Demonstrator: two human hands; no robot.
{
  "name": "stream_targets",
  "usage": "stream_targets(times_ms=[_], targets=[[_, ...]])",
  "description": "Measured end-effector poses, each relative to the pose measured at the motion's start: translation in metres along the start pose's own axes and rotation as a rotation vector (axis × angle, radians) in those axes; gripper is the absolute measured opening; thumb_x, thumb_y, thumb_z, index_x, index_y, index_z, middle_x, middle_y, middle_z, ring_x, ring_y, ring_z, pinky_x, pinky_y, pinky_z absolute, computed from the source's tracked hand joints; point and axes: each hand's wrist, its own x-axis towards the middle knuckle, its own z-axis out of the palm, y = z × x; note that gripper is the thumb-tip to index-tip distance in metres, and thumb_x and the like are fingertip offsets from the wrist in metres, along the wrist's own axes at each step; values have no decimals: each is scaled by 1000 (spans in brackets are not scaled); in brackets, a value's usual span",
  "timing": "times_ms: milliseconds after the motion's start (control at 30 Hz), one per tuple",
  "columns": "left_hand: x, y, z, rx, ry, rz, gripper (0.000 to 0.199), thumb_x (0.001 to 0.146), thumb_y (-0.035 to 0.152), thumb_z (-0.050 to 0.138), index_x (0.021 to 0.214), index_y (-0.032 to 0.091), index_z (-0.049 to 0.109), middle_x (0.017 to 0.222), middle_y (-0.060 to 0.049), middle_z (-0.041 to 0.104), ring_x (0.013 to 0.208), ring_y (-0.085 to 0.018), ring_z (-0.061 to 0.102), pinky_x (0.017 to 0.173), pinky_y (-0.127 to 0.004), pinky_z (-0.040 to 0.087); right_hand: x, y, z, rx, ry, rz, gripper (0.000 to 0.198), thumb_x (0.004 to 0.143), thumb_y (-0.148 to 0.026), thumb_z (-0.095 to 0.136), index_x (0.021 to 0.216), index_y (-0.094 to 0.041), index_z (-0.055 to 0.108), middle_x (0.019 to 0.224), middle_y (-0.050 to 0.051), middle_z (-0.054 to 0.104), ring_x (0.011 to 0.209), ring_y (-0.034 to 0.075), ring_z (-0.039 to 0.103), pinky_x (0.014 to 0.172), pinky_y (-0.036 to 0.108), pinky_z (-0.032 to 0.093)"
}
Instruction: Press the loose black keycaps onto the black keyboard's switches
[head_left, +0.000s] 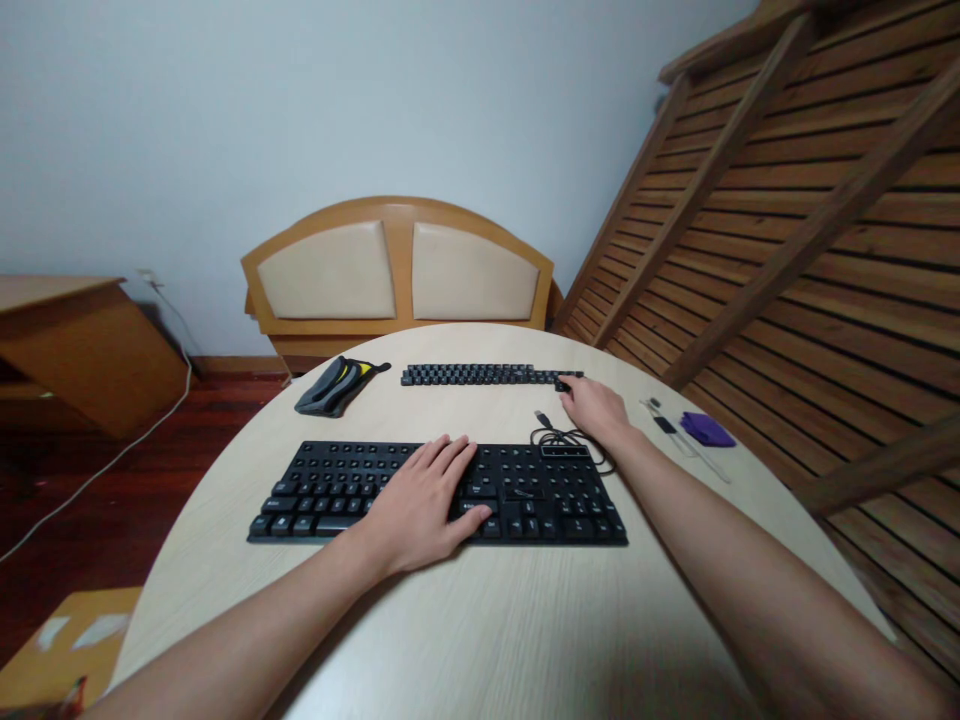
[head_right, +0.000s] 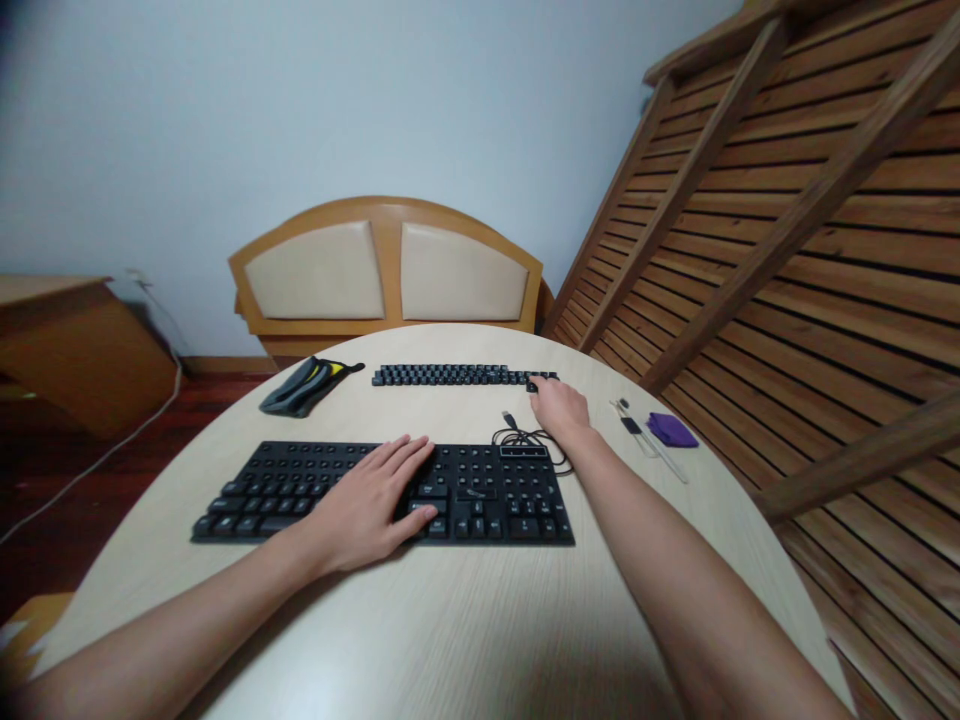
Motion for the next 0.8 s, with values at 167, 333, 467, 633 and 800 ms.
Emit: stream_targets(times_ms=[167,333,467,633,800], targets=[[-1,-3,2,-10,18,12,75,97,63,40,152,12,35,157,-16,38,147,-34,32,120,-50,28,-3,-1,3,19,8,-22,34,97,-29,48,125,-21,67,122,13,70,106,29,66,85,37,49],[-1,-4,1,-17,13,15,75,97,62,41,151,12,36,158,-15,37,147,-34,32,120,-50,27,-23,3,-9,99,17,-82,29,96,-32,51,115,-22,71,120,10,70,107,28,65,86,37,49],[-2,-7,-3,-2,0,12,74,96,59,44,151,10,35,156,-18,40,145,-35,34,120,-51,28,-56,2,-25,221,26,-147,31,98,-34,48,118,-21,68,113,8,74,101,24,68,86,33,51],[-5,0,-4,51,10,16,72,94,56,48,152,14,35,157,-15,38,147,-36,31,121,-54,25,-103,0,-47,662,-52,-272,31,97,-39,51,111,-21,70,113,7,74,105,25,68,94,39,51],[-8,17,3,71,2,56,72,96,60,45,155,20,31,164,-11,22,151,-36,19,121,-54,25,-123,0,-58,790,-251,-348,31,96,-44,53,109,-22,71,112,7,73,104,26,67,94,41,52]])
